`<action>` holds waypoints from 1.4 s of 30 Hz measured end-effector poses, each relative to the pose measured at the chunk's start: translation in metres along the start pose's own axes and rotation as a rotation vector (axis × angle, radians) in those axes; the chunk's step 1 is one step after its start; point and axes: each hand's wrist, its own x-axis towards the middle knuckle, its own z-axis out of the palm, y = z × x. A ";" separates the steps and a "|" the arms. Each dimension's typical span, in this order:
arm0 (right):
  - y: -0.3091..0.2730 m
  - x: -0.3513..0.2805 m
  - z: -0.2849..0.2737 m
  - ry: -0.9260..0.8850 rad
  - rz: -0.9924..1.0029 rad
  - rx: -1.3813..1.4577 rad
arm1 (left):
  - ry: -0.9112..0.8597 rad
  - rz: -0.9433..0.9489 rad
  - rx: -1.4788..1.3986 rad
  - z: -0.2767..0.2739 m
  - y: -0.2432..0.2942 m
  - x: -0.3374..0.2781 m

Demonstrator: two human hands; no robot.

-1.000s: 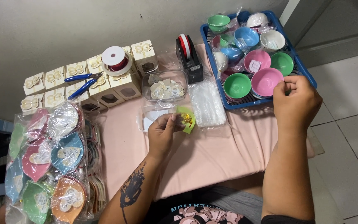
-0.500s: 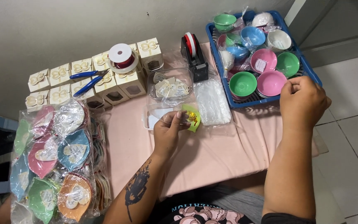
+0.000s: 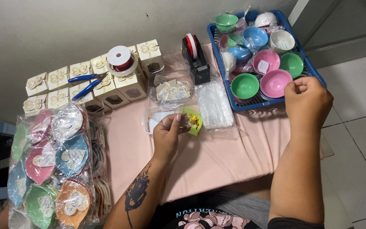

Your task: The person packages small colorful bowls and decorative items into plastic bags and boxes. They place items into the bowls, wrap them in clear plastic, and secure the packaging.

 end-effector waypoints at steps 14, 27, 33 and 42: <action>-0.134 -0.057 0.017 -0.038 -0.389 0.477 | 0.171 0.051 -0.167 0.000 0.003 0.009; -0.170 -0.046 0.038 0.057 -0.620 0.448 | 0.192 0.113 -0.019 -0.004 0.019 0.006; -0.171 -0.047 0.071 0.001 -0.668 0.772 | 0.193 0.160 0.047 -0.004 0.029 0.008; -0.157 -0.057 0.079 0.183 -0.468 0.809 | 0.138 0.120 0.026 0.001 0.037 0.004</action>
